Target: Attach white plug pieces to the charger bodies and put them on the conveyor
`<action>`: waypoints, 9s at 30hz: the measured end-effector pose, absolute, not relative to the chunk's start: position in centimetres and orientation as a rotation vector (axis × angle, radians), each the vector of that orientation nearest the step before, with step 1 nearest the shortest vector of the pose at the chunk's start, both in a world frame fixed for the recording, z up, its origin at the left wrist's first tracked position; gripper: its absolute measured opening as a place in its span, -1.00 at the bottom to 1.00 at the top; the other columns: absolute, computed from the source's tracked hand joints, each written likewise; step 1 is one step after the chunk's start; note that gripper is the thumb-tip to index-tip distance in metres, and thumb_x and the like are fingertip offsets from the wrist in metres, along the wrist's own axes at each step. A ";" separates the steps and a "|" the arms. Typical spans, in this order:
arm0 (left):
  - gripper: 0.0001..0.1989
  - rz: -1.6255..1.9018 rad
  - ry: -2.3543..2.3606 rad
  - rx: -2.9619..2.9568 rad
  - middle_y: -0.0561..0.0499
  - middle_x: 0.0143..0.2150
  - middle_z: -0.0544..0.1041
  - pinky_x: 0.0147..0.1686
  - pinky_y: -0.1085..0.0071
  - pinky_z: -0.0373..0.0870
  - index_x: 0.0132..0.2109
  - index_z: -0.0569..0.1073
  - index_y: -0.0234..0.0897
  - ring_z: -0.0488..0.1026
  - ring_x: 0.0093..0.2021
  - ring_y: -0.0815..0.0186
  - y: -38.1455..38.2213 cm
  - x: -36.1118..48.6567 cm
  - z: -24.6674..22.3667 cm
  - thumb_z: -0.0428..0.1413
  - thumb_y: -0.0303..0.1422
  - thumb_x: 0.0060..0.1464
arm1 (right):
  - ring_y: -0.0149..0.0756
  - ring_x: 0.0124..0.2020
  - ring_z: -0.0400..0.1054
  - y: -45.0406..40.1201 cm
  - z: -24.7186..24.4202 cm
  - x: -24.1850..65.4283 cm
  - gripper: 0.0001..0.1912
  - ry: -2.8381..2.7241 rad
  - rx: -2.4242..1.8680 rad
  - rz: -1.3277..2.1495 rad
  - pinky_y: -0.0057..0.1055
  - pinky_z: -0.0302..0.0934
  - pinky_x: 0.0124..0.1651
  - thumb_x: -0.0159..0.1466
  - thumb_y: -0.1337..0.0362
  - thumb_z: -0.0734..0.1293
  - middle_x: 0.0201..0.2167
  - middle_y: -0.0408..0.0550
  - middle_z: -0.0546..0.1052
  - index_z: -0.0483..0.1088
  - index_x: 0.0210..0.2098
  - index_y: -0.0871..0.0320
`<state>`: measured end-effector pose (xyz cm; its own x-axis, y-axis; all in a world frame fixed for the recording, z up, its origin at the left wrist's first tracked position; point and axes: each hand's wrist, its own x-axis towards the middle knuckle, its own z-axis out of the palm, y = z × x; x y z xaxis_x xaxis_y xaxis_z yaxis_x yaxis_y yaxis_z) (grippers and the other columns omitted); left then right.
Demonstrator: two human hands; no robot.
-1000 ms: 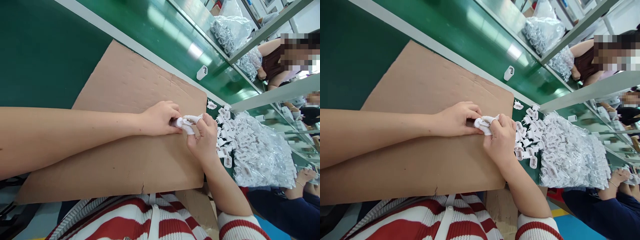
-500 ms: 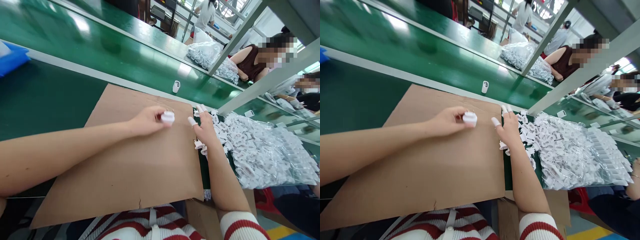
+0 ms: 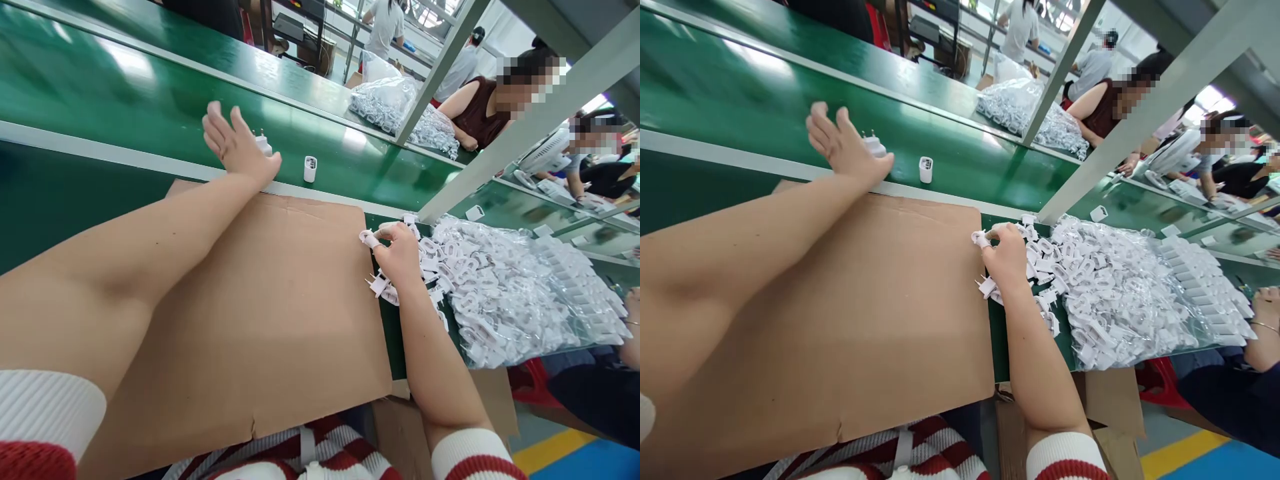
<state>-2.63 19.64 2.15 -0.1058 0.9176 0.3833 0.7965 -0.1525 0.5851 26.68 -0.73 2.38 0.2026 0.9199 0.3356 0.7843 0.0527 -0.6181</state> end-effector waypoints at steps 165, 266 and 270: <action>-0.64 0.733 1.349 2.213 -0.11 0.11 0.63 0.09 0.27 0.36 0.11 0.58 -0.27 0.49 0.09 0.06 14.9 13.2 3.0 0.14 -0.26 0.23 | -0.17 0.00 0.61 -2.7 5.0 26.4 -0.64 -0.746 -1.106 1.384 -0.26 0.51 0.04 0.01 0.18 0.62 -0.21 -0.13 0.67 0.53 -0.24 0.05; -0.75 0.738 0.817 2.202 -0.11 -0.18 0.55 -0.18 0.24 0.31 -0.32 0.59 -0.25 0.45 -0.14 0.11 0.9 1.2 -0.7 0.20 -0.17 0.18 | -0.22 -0.20 0.59 -5.7 3.2 21.0 -0.83 -1.915 -1.405 0.164 0.24 0.01 0.52 0.31 0.21 0.48 -0.21 -0.21 0.69 0.59 -0.09 -0.08; -0.74 0.725 0.820 2.198 -0.10 -0.16 0.54 -0.16 0.23 0.31 -0.32 0.59 -0.25 0.44 -0.13 0.11 1.0 1.2 -0.7 0.19 -0.15 0.18 | -0.22 -0.16 0.59 -5.6 3.1 21.1 -0.82 -1.900 -1.411 0.213 0.22 0.07 0.49 0.29 0.23 0.48 -0.19 -0.22 0.70 0.59 -0.10 -0.07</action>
<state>1.16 0.96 -0.68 0.6474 0.7173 0.2576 0.3433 -0.5762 0.7418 21.14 -5.57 3.06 -0.1139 0.8794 0.4622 0.7551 0.3789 -0.5349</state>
